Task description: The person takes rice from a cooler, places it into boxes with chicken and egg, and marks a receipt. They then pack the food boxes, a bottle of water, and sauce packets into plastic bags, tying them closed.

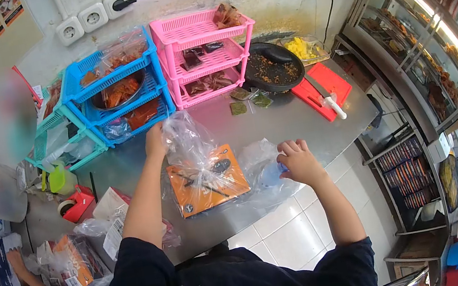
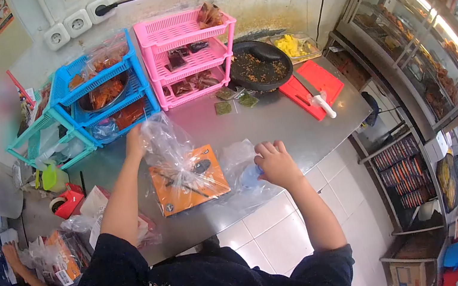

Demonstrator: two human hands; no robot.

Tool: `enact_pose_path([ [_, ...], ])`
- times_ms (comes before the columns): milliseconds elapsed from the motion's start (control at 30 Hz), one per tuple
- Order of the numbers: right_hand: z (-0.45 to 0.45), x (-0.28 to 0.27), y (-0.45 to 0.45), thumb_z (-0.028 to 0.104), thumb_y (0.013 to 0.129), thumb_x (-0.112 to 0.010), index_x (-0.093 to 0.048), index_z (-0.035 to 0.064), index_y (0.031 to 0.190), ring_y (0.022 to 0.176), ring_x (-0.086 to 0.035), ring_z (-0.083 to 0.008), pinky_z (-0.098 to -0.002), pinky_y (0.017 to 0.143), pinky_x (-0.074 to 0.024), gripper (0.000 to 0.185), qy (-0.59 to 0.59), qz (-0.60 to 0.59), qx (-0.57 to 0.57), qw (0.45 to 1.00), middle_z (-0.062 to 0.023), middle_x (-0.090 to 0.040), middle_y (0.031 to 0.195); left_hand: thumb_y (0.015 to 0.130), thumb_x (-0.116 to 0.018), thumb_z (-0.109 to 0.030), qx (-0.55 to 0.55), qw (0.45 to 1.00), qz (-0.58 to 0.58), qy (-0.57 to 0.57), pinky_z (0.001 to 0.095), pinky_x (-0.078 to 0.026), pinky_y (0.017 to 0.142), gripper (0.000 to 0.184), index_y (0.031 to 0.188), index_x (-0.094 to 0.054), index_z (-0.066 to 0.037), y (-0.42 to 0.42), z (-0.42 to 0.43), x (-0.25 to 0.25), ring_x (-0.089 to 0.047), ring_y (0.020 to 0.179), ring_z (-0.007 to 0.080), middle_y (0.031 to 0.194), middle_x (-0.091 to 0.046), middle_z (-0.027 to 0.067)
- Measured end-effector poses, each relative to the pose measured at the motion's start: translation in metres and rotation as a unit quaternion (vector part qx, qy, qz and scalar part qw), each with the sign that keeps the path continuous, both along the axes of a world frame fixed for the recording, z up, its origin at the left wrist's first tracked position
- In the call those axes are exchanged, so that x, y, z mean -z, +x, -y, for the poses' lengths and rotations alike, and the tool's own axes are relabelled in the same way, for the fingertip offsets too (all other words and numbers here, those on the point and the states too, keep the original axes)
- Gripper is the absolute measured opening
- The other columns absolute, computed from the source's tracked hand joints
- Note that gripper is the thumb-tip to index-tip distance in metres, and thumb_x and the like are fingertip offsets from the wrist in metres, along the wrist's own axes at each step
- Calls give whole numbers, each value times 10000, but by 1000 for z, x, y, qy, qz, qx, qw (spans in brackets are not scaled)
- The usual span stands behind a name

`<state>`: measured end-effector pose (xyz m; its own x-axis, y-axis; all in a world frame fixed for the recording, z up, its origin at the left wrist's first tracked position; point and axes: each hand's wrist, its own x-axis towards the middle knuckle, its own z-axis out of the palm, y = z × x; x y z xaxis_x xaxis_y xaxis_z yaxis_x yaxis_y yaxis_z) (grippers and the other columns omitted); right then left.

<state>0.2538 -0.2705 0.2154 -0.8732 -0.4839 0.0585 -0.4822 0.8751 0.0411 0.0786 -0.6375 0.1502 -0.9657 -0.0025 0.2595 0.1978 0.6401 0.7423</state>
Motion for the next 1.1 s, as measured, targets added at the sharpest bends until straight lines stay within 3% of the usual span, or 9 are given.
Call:
enact_pose_path([
  [167,14,3,-1,303,577,-789,-610,127,916,1077,-438,-197,-445,915,-329,421,115,11,-17,993,-15,-498,1050,710,-642,-57,109,993,28,41,374,-444,845,353,1051,-552,-33,0,15,-1,-573,990,321,1035,-604,167],
  [233,14,-4,-3,305,580,-789,-607,124,914,1075,-439,-202,-444,913,-325,421,88,12,-30,996,-21,-494,1048,727,-632,-56,-162,942,-290,40,366,-429,866,310,1024,-545,-24,43,-12,-61,-560,984,310,991,-588,155],
  [333,15,-37,1,303,590,-784,-598,113,909,1062,-447,-216,-445,911,-317,416,18,0,-32,999,-34,-496,1036,726,-632,-43,82,954,-265,111,385,-413,884,319,1032,-541,-28,110,-69,-60,-542,984,323,1014,-565,159],
  [400,24,-70,13,299,600,-774,-588,98,901,1023,-466,-233,-450,907,-307,407,-64,-23,-21,997,-52,-506,1017,647,-768,-234,303,943,-107,90,412,-335,987,681,1222,-464,-30,143,-101,-49,-446,1166,331,1209,-491,176],
  [567,78,-152,55,345,598,-771,-575,67,874,976,-510,-243,-429,839,-348,438,-163,-102,-82,978,-64,-532,1035,560,-834,-314,398,882,-64,243,403,-341,994,903,1285,-374,-36,178,-142,-71,-418,1200,340,1293,-416,182],
  [700,59,-90,30,435,355,-851,-431,65,1232,1203,-380,-370,-479,997,-300,1041,-513,-103,-49,851,-205,-340,1319,568,-830,-229,459,848,-35,263,384,-382,957,772,1212,-444,-51,191,-101,-99,-475,1150,292,1204,-495,140],
  [833,12,102,11,410,430,-841,4,102,1455,1345,-179,-399,-463,1091,-186,1364,-227,12,139,964,-195,-152,1474,570,-822,-232,373,875,-189,243,396,-388,938,718,1167,-472,-40,214,-34,-82,-494,1098,305,1158,-506,142],
  [1000,-8,128,5,37,674,-630,-532,56,1231,1085,-534,-339,-402,946,-402,566,-162,113,256,946,-195,-585,1129,570,-803,-249,322,918,-67,220,389,-361,972,696,1160,-498,-43,242,42,-69,-454,1122,293,1169,-479,120],
  [1100,-7,8,-1,33,758,-514,-648,45,1039,943,-588,-294,-382,872,-436,311,-437,-122,280,846,-139,-641,969,619,-800,-241,224,958,-30,177,371,-376,951,626,1130,-494,-47,237,35,-40,-472,1124,275,1175,-479,121],
])
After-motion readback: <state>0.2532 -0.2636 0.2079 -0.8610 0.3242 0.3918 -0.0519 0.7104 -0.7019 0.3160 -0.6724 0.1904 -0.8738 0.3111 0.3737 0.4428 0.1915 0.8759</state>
